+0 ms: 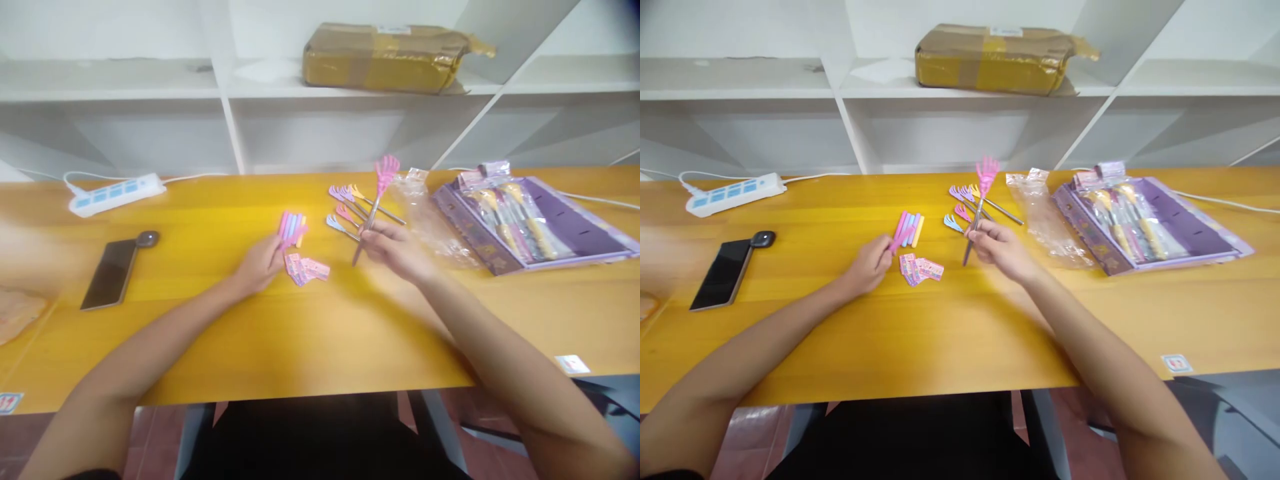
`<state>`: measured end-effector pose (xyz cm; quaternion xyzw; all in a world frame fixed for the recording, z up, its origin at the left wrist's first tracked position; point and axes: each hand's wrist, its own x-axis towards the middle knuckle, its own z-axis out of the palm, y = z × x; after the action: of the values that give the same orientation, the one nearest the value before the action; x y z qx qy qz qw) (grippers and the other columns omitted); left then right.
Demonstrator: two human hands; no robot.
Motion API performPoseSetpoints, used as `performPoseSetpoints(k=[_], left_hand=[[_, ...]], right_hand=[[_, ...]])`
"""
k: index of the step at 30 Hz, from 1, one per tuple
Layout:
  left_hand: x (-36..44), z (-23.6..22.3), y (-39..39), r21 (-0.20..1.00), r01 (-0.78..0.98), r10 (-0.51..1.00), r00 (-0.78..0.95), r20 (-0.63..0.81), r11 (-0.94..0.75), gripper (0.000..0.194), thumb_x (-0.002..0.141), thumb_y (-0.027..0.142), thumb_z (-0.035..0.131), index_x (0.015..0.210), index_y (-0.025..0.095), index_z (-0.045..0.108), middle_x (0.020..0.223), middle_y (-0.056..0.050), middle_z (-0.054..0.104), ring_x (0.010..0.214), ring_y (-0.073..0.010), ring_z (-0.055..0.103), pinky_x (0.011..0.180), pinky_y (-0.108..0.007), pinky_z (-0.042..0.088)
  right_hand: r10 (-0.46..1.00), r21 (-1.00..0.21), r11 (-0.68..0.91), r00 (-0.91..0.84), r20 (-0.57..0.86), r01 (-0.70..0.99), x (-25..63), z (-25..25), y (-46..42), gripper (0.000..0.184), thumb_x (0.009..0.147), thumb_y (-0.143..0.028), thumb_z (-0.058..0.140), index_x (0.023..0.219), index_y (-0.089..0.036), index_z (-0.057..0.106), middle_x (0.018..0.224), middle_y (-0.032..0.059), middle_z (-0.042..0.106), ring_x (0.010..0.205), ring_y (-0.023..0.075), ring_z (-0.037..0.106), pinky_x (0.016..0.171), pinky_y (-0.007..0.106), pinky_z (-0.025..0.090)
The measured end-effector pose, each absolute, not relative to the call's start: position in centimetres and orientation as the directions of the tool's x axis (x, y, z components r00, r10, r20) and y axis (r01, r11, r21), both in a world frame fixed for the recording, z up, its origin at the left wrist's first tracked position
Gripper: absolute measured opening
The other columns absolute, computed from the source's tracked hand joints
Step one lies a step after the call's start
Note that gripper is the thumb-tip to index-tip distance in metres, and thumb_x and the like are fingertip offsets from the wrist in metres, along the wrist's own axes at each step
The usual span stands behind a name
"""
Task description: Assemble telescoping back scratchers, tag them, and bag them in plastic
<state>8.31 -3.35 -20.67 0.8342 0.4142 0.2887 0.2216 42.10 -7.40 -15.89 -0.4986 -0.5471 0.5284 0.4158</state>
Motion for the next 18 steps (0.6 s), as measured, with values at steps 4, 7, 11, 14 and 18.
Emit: performPoseSetpoints(k=[4,7,11,14,18], left_hand=[[9.4,-21.6,-5.7,0.529,0.408,0.578,0.789,0.206,-0.744,0.008,0.083,0.018,0.059,0.082,0.025,0.055,0.068,0.000,0.054,0.059,-0.0186,0.042,0.060,-0.034,0.031],[9.0,-22.0,-5.7,0.482,0.325,0.470,0.856,0.215,-0.813,0.012,0.074,0.015,0.060,0.079,0.024,0.054,0.063,0.001,0.052,0.055,-0.0170,0.037,0.058,-0.033,0.028],[8.2,-21.9,-4.8,0.452,0.382,0.493,0.856,0.157,-0.806,0.015,0.077,0.015,0.056,0.088,0.024,0.062,0.060,0.002,0.051,0.053,-0.0174,0.040,0.058,-0.032,0.030],[8.1,-21.5,-4.6,0.443,0.467,0.545,0.836,0.060,-0.765,0.025,0.083,0.017,0.052,0.100,0.022,0.070,0.067,0.000,0.059,0.058,-0.0190,0.048,0.062,-0.032,0.037],[8.2,-20.7,-4.8,0.454,0.532,0.585,0.810,-0.030,-0.714,0.045,0.087,0.015,0.047,0.121,0.024,0.075,0.093,-0.004,0.076,0.073,-0.0206,0.065,0.074,-0.031,0.049]], right_hand=[[0.982,-0.955,-0.131,-0.166,-0.088,-0.267,39.3,-19.0,-9.1,0.043,0.088,-0.057,0.084,0.097,-0.021,0.063,0.065,-0.0068,0.030,0.054,0.0072,0.024,0.051,0.024,0.016],[0.979,-0.947,-0.126,-0.190,-0.071,-0.297,38.9,-19.8,-9.7,0.045,0.093,-0.062,0.078,0.094,-0.019,0.066,0.063,-0.0055,0.035,0.053,0.0075,0.028,0.053,0.026,0.019],[0.990,-0.939,-0.065,-0.137,-0.019,-0.337,39.5,-19.7,-9.9,0.047,0.095,-0.065,0.076,0.093,-0.019,0.068,0.060,-0.0051,0.036,0.052,0.0077,0.029,0.054,0.026,0.021],[0.994,-0.941,-0.018,-0.110,0.020,-0.337,40.3,-19.7,-9.7,0.047,0.094,-0.065,0.075,0.093,-0.019,0.067,0.057,-0.0050,0.039,0.050,0.0083,0.030,0.053,0.027,0.023],[0.994,-0.943,0.029,-0.086,0.061,-0.333,41.0,-20.1,-9.4,0.037,0.093,-0.055,0.076,0.095,-0.019,0.065,0.053,-0.0056,0.046,0.046,0.0090,0.033,0.050,0.026,0.021]])
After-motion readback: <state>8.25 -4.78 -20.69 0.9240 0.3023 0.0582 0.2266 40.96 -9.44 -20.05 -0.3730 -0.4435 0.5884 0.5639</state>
